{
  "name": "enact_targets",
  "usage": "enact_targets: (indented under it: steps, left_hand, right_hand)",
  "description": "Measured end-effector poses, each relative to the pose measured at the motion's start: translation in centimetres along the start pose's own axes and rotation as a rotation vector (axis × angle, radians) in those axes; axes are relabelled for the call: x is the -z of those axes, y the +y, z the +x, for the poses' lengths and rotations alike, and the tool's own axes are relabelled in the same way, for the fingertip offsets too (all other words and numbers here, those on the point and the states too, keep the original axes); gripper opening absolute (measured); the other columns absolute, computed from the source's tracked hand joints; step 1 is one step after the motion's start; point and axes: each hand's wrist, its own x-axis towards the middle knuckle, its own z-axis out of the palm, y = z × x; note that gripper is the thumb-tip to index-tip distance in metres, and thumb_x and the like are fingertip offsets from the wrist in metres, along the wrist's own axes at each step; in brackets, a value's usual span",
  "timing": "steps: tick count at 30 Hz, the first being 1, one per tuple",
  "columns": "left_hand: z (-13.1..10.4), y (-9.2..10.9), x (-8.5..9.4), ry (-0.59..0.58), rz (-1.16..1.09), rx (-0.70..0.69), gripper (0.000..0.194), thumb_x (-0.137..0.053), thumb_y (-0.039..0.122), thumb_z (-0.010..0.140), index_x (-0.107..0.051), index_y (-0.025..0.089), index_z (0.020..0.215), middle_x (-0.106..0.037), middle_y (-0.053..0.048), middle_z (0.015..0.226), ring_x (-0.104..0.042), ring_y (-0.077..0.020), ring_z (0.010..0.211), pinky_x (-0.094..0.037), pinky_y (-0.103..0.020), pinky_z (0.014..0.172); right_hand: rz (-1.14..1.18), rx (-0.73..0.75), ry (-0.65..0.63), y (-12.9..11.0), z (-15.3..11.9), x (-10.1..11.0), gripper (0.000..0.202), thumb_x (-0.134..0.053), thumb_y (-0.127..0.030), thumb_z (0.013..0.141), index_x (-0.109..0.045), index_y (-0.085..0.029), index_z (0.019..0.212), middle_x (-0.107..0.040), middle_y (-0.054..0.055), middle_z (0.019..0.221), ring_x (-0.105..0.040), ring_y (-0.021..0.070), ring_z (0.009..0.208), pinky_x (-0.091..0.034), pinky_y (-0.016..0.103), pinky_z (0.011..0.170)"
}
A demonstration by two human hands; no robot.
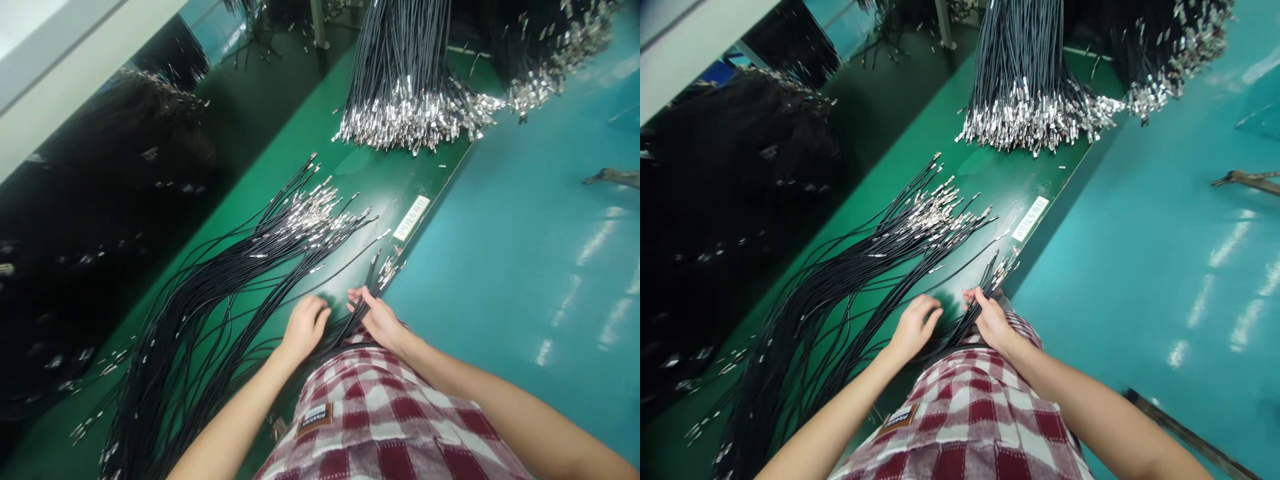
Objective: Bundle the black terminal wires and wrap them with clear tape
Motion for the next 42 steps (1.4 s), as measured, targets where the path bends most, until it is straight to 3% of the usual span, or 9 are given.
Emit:
enact_targets:
  steps: [2,5,10,14,20,25,30,36,42]
  left_hand:
    - [3.7,-0.9,-0.6,0.082,0.143,0.031,0.021,-0.055,0.022,0.092,-0.061,0.014,0.111,-0.064,-0.016,0.111,-0.059,-0.0287,0.105,-0.048,-0.042,0.09]
    - [6.1,-1.7,-1.6,-0.009,0.22,0.039,0.015,-0.052,0.016,0.093,-0.062,0.016,0.104,-0.068,-0.012,0.099,-0.063,-0.0257,0.095,-0.051,-0.039,0.083]
    - [-1.1,-1.1,-2.0,0.018,0.028,-0.08,0.024,-0.038,0.024,0.101,-0.061,0.019,0.106,-0.069,-0.008,0.096,-0.065,-0.0187,0.086,-0.052,-0.031,0.08]
    - [-5.4,-0.4,-1.8,-0.156,-0.01,-0.06,0.031,-0.039,0.029,0.101,-0.063,0.019,0.085,-0.064,-0.004,0.076,-0.062,-0.0174,0.073,-0.05,-0.03,0.072]
    - [2.6,-5.3,-0.3,0.293,0.069,0.14,0.015,-0.053,0.022,0.092,-0.061,0.017,0.104,-0.063,-0.011,0.104,-0.057,-0.0246,0.101,-0.049,-0.039,0.09]
    - [7.3,-8.2,0.6,0.279,0.108,0.263,0.012,-0.054,0.014,0.087,-0.063,0.019,0.08,-0.063,-0.007,0.086,-0.059,-0.0227,0.086,-0.049,-0.037,0.081]
    - [4.0,-6.7,1.8,0.425,-0.026,0.132,0.013,-0.054,0.022,0.091,-0.064,0.019,0.084,-0.066,-0.006,0.087,-0.06,-0.0212,0.086,-0.05,-0.036,0.081]
    - [-2.7,-3.2,0.7,0.213,-0.054,-0.039,0.022,-0.047,0.028,0.097,-0.065,0.019,0.089,-0.066,-0.008,0.085,-0.06,-0.0203,0.083,-0.051,-0.036,0.079]
    - [-5.3,-1.6,-2.7,0.126,-0.011,-0.059,0.024,-0.044,0.026,0.098,-0.065,0.019,0.089,-0.064,-0.007,0.081,-0.059,-0.0202,0.078,-0.051,-0.036,0.074]
  right_hand:
    - [0.047,-0.015,-0.037,-0.1,0.0,0.0,0.031,-0.085,-0.04,0.073,-0.065,-0.016,0.073,-0.063,0.003,0.077,-0.06,0.0161,0.077,-0.054,0.029,0.078]
    - [0.107,-0.013,-0.07,0.0,0.2,0.0,0.032,-0.087,-0.04,0.071,-0.067,-0.016,0.081,-0.047,-0.005,0.058,-0.047,0.0106,0.057,-0.052,0.024,0.065]
    - [0.118,-0.011,-0.043,0.1,0.3,-0.2,0.04,-0.089,-0.04,0.069,-0.069,-0.015,0.093,-0.03,-0.01,0.054,-0.031,0.0078,0.049,-0.044,0.019,0.053]
    - [-0.053,0.015,-0.022,0.1,-0.1,-0.3,0.033,-0.088,-0.04,0.07,-0.068,-0.014,0.079,-0.031,-0.009,0.052,-0.032,0.0083,0.049,-0.043,0.021,0.052]
    - [-0.242,-0.004,0.081,0.0,-0.3,0.2,0.034,-0.084,-0.046,0.071,-0.07,-0.017,0.078,-0.055,0.0,0.062,-0.052,0.0146,0.058,-0.042,0.025,0.05]
    - [-0.196,-0.038,0.118,-0.1,0.0,0.3,0.034,-0.085,-0.045,0.071,-0.067,-0.016,0.072,-0.059,0.0,0.065,-0.053,0.0144,0.058,-0.043,0.025,0.049]
    - [-0.1,-0.006,0.06,-0.3,0.0,-0.8,0.022,-0.081,-0.033,0.078,-0.069,-0.016,0.073,-0.068,0.005,0.077,-0.06,0.0147,0.066,-0.052,0.025,0.06]
    - [-0.029,-0.025,0.035,-0.5,0.0,-1.3,0.011,-0.075,-0.028,0.085,-0.07,-0.019,0.089,-0.073,0.009,0.101,-0.068,0.0191,0.094,-0.056,0.026,0.073]
    - [-0.049,-0.005,0.016,-0.6,0.0,-1.4,0.018,-0.076,-0.034,0.084,-0.071,-0.019,0.093,-0.073,0.008,0.096,-0.068,0.0188,0.093,-0.057,0.027,0.076]
